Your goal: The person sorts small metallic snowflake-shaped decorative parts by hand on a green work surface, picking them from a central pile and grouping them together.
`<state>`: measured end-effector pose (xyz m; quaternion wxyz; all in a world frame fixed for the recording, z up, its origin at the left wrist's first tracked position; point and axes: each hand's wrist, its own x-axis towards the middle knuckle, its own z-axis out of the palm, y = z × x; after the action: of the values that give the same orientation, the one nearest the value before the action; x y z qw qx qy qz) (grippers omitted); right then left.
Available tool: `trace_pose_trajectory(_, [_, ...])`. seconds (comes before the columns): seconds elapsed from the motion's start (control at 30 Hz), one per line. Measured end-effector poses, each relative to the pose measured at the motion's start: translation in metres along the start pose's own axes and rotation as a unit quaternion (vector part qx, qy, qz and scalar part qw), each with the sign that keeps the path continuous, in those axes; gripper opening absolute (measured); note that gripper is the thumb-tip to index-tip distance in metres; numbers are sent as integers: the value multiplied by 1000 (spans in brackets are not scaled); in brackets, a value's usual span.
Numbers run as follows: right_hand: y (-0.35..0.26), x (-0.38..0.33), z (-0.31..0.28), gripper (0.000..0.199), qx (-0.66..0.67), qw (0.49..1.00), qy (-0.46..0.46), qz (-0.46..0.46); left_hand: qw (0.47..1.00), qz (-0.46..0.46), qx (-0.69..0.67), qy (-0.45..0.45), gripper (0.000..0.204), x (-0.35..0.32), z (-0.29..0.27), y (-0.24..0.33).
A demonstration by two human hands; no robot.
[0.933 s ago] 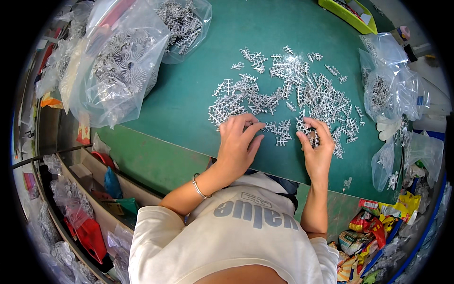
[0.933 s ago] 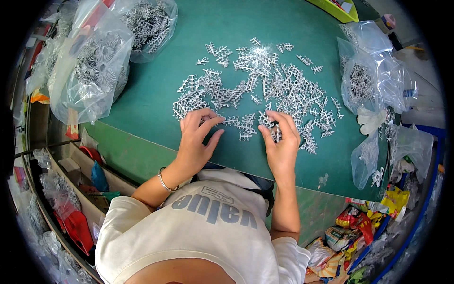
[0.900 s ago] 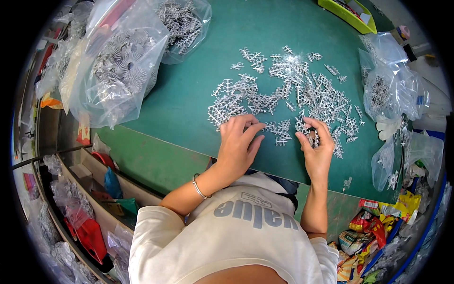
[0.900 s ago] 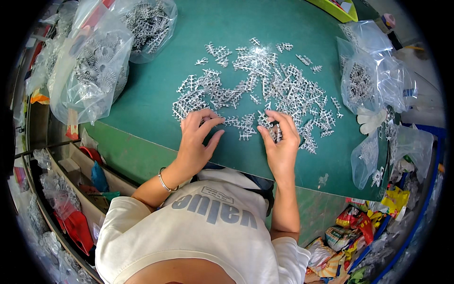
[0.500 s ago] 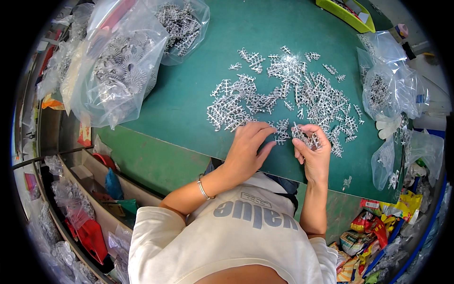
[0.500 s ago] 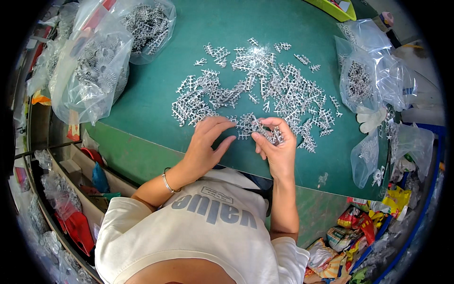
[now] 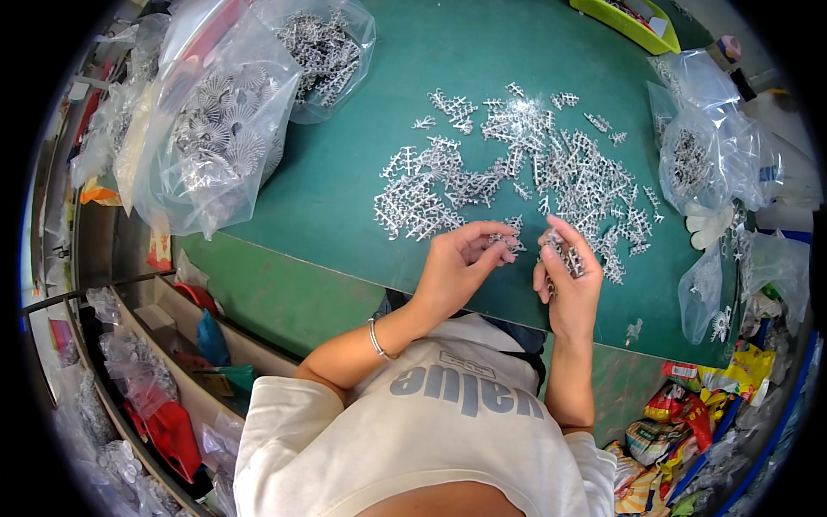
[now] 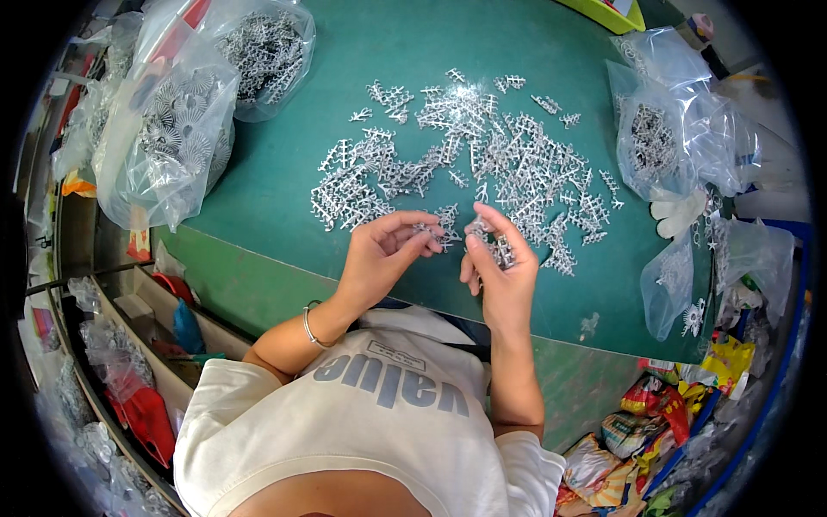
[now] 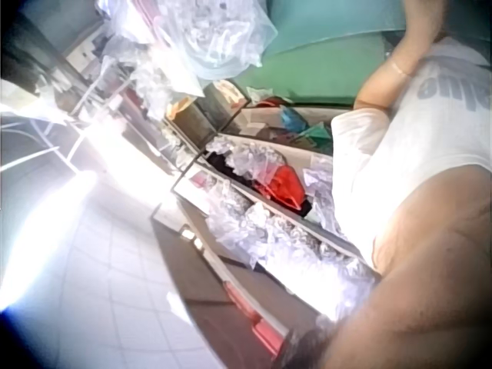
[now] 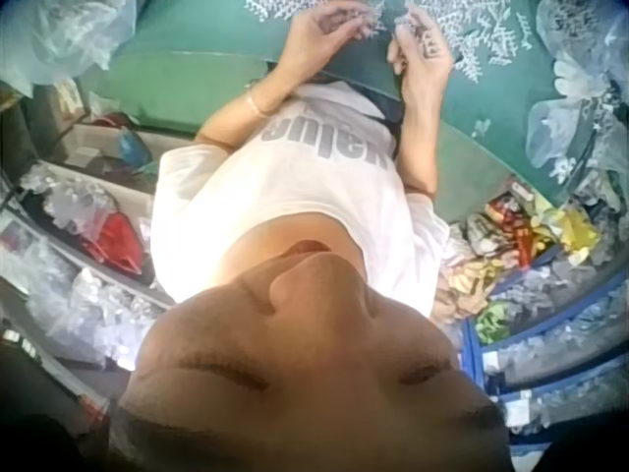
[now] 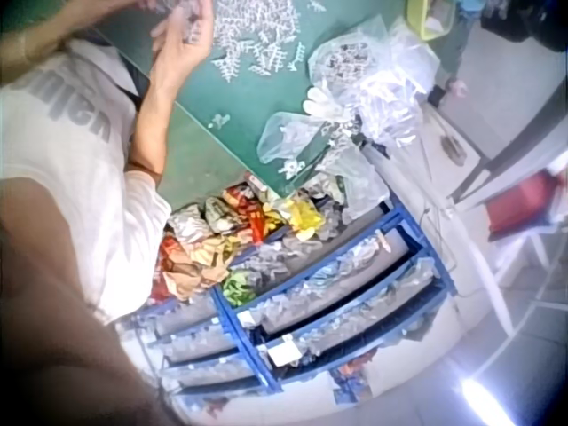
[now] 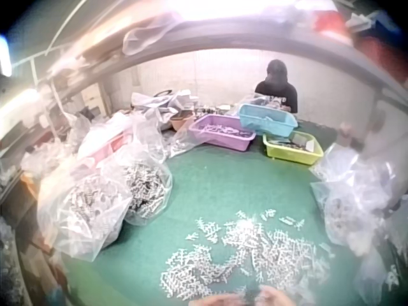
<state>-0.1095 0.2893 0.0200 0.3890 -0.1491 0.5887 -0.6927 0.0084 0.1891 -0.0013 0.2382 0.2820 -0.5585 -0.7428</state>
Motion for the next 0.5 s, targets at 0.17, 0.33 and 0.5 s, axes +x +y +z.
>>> trace_pose_trajectory(0.17, [11, 7, -22, 27, 245, 963, -56, 101, 963, 140, 216, 77, 30, 6, -12, 8])
trace_pose_trajectory(0.33, [6, 7, -20, 16, 36, 999, -30, 22, 897, 172, 390, 113, 33, 5, -18, 19])
trace_pose_trajectory(0.5, [9, 7, -5, 13, -378, 908, 27, -180, 812, 204, 545, 47, 28, 2, -12, 9])
